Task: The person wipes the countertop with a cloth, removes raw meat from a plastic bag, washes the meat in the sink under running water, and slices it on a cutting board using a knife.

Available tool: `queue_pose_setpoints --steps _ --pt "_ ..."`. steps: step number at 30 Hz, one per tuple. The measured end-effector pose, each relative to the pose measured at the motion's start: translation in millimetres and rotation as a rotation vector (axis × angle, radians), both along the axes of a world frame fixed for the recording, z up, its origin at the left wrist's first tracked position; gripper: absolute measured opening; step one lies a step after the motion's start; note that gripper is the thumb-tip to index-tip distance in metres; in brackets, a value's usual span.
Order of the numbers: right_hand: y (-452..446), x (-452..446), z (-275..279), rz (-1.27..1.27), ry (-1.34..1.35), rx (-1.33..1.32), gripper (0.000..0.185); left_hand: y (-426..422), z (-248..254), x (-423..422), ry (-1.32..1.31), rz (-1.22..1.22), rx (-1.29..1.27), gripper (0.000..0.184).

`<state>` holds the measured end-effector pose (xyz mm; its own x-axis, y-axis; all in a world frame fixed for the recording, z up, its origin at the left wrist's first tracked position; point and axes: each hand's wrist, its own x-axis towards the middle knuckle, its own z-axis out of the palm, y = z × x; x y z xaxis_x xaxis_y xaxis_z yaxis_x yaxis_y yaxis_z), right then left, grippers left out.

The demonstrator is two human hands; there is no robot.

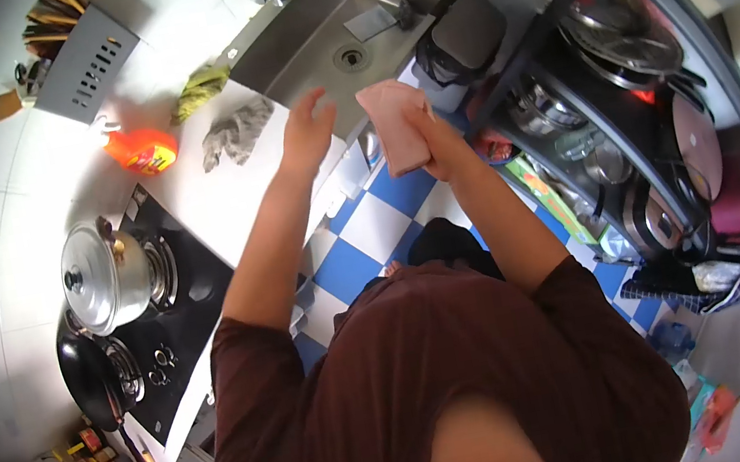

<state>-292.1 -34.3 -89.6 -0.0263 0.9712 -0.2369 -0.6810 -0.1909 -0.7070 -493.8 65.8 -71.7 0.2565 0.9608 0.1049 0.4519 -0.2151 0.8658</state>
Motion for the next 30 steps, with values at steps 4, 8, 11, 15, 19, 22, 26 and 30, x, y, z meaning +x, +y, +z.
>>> queue_pose_setpoints --steps 4,8,11,15,19,22,26,30 --pt "82.0 18.1 -11.7 0.014 -0.075 -0.063 0.057 107.6 -0.5 21.0 0.415 0.042 0.267 0.046" --pt "173.6 34.8 -24.8 0.134 -0.101 -0.042 0.059 211.1 5.0 45.8 0.797 0.162 0.265 0.046" --pt "234.7 48.0 -41.0 0.213 -0.141 -0.013 0.064 287.4 11.8 58.8 1.093 0.165 0.27 0.047" --pt "305.9 63.0 -54.7 0.367 -0.271 0.134 0.067 367.7 12.1 51.7 1.372 0.119 0.298 0.046" --pt "351.0 64.3 -77.4 0.479 -0.299 0.136 0.069 371.1 7.0 41.5 1.492 0.169 -0.048 0.048" --pt "367.3 59.2 -79.6 0.524 -0.301 0.112 0.074 324.6 -36.5 48.8 1.001 0.438 0.034 0.045" --pt "369.8 39.9 -113.6 0.472 -0.498 0.153 0.065 260.0 -117.1 89.1 -0.339 0.599 -0.565 0.064" --pt "377.2 20.6 -142.5 0.359 -0.766 0.155 0.048 252.9 -122.5 122.8 -0.881 0.78 -0.747 0.068"
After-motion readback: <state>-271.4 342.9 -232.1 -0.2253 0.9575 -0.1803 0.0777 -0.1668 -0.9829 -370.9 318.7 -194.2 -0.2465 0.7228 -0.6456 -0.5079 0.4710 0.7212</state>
